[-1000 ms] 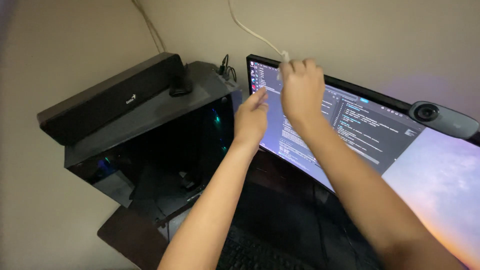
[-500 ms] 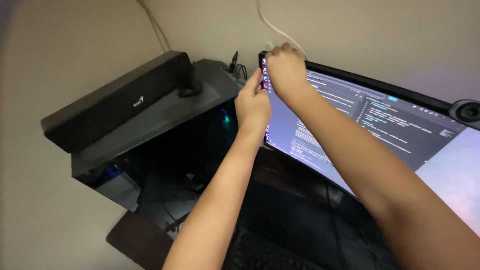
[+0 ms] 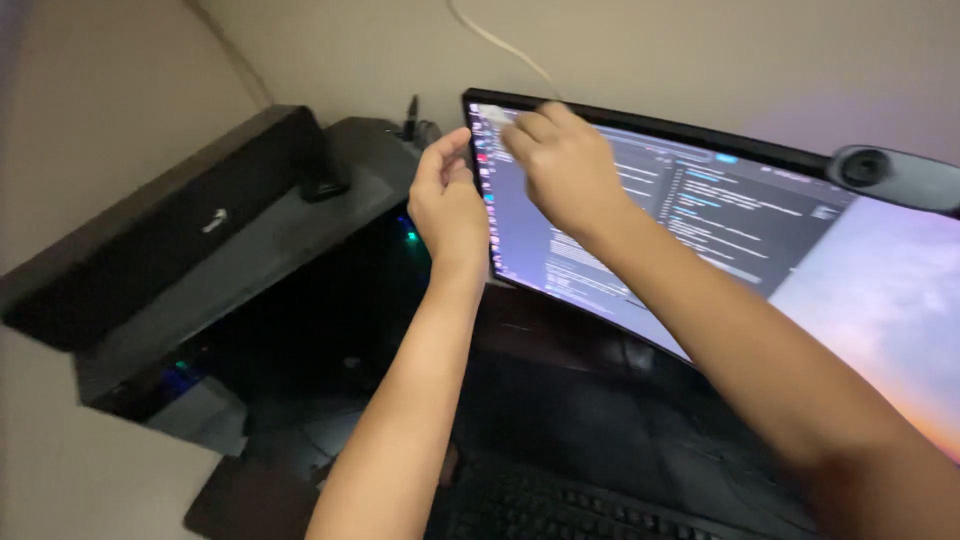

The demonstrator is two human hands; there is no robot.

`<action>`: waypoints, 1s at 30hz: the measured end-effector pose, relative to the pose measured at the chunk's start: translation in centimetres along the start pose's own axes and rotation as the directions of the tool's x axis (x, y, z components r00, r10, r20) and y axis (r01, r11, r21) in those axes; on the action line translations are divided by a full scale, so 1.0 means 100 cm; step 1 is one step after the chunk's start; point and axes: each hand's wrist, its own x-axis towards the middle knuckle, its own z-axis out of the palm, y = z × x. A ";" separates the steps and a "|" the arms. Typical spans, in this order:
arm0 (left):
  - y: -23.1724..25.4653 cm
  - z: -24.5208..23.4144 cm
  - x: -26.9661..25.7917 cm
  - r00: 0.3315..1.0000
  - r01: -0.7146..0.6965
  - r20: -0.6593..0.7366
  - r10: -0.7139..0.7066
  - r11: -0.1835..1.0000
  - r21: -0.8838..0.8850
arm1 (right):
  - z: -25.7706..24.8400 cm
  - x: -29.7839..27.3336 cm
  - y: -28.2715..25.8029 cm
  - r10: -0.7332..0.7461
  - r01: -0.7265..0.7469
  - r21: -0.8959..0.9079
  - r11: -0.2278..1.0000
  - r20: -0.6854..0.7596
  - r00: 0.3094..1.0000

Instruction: Cleaning a computer desk, monitor, and PC tower using wet wipes.

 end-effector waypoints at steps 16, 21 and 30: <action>0.043 0.081 -0.063 0.988 0.026 0.154 -0.029 0.999 0.024 | -0.122 -0.063 0.055 0.495 -0.143 -0.676 0.723 0.363 0.790; 0.036 0.056 -0.061 0.993 -0.020 0.120 0.021 1.000 -0.011 | -0.109 -0.046 0.025 0.332 -0.311 -0.137 0.941 0.177 0.926; 0.025 -0.101 -0.036 0.969 -0.184 -0.107 0.224 0.938 0.293 | -0.004 0.023 -0.067 0.189 -0.271 0.526 0.806 0.205 0.960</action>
